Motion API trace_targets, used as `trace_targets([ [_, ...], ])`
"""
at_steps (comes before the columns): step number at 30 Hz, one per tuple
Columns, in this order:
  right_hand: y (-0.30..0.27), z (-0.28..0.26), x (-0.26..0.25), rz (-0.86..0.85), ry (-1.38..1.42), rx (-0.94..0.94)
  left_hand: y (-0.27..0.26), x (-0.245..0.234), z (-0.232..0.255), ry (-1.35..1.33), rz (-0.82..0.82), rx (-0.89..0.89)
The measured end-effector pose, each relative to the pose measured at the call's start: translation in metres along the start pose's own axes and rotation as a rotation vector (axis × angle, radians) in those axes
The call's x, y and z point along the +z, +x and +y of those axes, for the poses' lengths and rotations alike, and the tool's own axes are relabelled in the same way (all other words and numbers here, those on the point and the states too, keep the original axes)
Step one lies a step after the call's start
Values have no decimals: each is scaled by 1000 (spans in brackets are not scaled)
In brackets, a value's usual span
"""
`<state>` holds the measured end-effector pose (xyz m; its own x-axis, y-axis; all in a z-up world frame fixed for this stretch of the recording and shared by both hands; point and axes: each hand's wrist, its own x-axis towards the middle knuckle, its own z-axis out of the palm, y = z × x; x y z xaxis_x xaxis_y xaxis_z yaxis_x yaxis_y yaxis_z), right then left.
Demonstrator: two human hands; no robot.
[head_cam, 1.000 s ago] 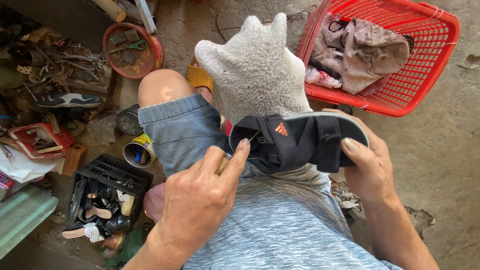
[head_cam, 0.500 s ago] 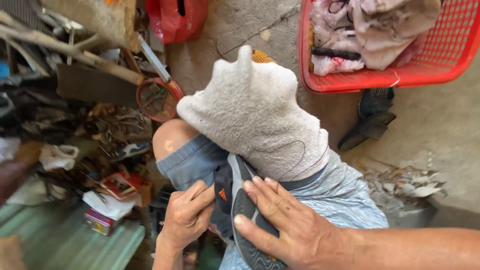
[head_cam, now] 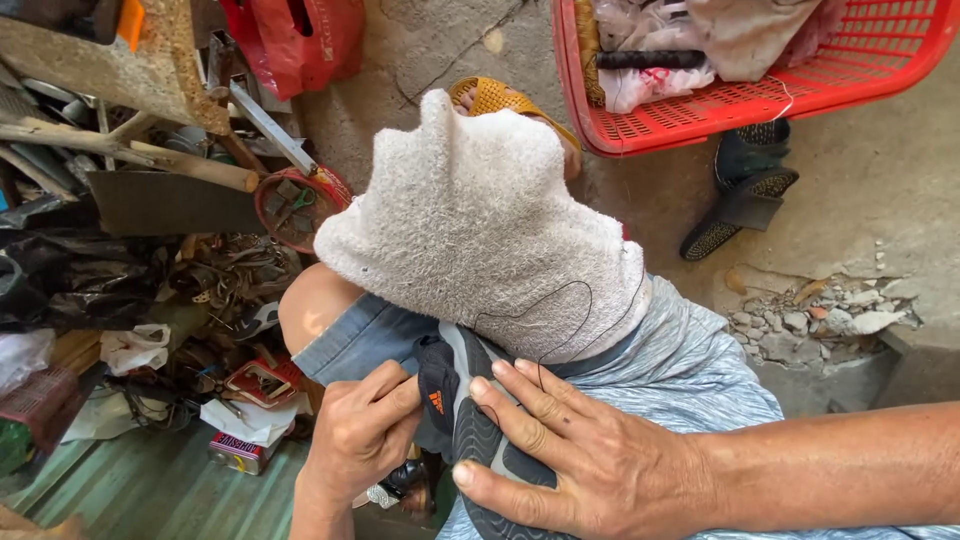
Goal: Hand-stitching a black sandal to repair it using a needle and thread in a workshop.
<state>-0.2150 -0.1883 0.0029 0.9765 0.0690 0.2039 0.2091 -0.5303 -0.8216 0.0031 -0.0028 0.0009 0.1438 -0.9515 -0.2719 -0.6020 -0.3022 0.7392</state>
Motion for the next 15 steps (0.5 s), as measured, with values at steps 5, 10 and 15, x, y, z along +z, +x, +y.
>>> trace_targets([
  [5,4,1,-4,-40,-15,-34,7,-15,-2,-29,-56,33],
  [10,5,1,-4,-46,-46,-38,9,-7,-2,-113,-5,19],
  [15,7,1,-7,-54,-46,-47,10,-1,-2,-208,35,12],
])
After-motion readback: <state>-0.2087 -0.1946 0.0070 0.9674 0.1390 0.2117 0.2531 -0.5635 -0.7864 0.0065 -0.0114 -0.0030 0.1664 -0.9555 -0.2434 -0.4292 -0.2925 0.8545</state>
